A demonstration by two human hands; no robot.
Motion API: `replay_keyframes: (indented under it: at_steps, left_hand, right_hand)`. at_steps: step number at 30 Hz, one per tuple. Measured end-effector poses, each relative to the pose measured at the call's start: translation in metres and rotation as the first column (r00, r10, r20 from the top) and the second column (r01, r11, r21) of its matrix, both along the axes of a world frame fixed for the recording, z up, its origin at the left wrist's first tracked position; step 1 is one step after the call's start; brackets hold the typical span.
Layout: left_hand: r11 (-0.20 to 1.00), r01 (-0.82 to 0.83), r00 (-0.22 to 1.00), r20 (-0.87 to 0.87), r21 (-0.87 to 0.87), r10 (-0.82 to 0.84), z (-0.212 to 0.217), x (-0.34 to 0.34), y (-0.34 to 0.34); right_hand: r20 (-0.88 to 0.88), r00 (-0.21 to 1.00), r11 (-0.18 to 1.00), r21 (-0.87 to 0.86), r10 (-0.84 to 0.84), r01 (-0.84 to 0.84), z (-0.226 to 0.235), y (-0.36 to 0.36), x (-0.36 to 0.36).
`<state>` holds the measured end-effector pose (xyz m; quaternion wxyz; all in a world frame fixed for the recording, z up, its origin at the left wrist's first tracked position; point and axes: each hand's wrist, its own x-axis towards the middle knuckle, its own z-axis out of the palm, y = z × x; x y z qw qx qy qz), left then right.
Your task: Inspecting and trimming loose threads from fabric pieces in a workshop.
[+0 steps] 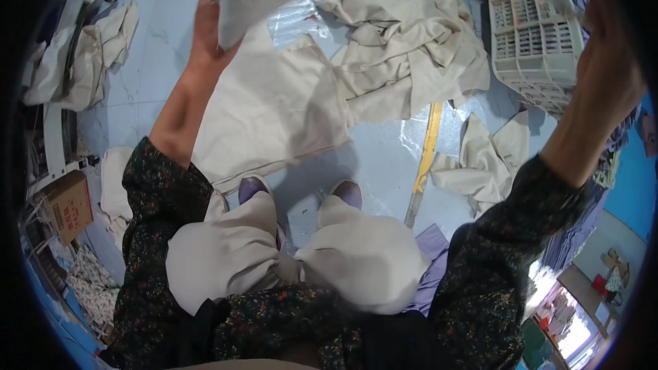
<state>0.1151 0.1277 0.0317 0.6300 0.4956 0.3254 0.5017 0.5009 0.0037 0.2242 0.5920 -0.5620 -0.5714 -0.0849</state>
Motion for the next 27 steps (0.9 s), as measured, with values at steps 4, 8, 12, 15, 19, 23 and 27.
replay_keyframes:
  at_steps: [4, 8, 12, 15, 19, 23, 27]
  left_hand:
    - [0.794, 0.136, 0.651, -0.658, 0.593, 0.380, -0.023, -0.041, -0.057]
    - [0.732, 0.503, 0.421, -0.870, 0.459, 0.256, -0.093, -0.041, -0.113]
    - [0.852, 0.473, 0.428, -0.904, 0.224, 0.000, -0.142, -0.056, -0.150]
    - [0.870, 0.467, 0.447, -0.891, 0.162, -0.074, -0.152, -0.066, -0.162]
    - [0.870, 0.454, 0.519, -0.851, 0.189, -0.085, -0.146, -0.064, -0.163]
    - [0.874, 0.439, 0.529, -0.846, 0.209, -0.063, -0.140, -0.058, -0.163]
    - [0.874, 0.441, 0.561, -0.823, 0.204, -0.090, -0.138, -0.059, -0.164]
  right_hand:
    - [-0.463, 0.886, 0.911, -0.354, 0.025, -0.210, -0.155, -0.051, 0.055]
    - [-0.240, 0.937, 0.678, -0.735, -0.254, -0.005, -0.291, -0.072, 0.020]
    - [-0.449, 0.845, 0.532, -0.810, -0.290, -0.248, -0.309, -0.093, -0.082]
    - [-0.790, 0.525, 0.297, -0.608, -0.318, -0.736, -0.304, -0.117, -0.172]
    - [-0.799, 0.312, 0.106, -0.421, -0.514, -0.901, -0.302, -0.125, -0.226]
    - [-0.760, 0.201, 0.097, -0.328, -0.619, -0.940, -0.307, -0.122, -0.229]
    - [-0.766, 0.110, 0.150, -0.261, -0.633, -0.954, -0.318, -0.116, -0.232]
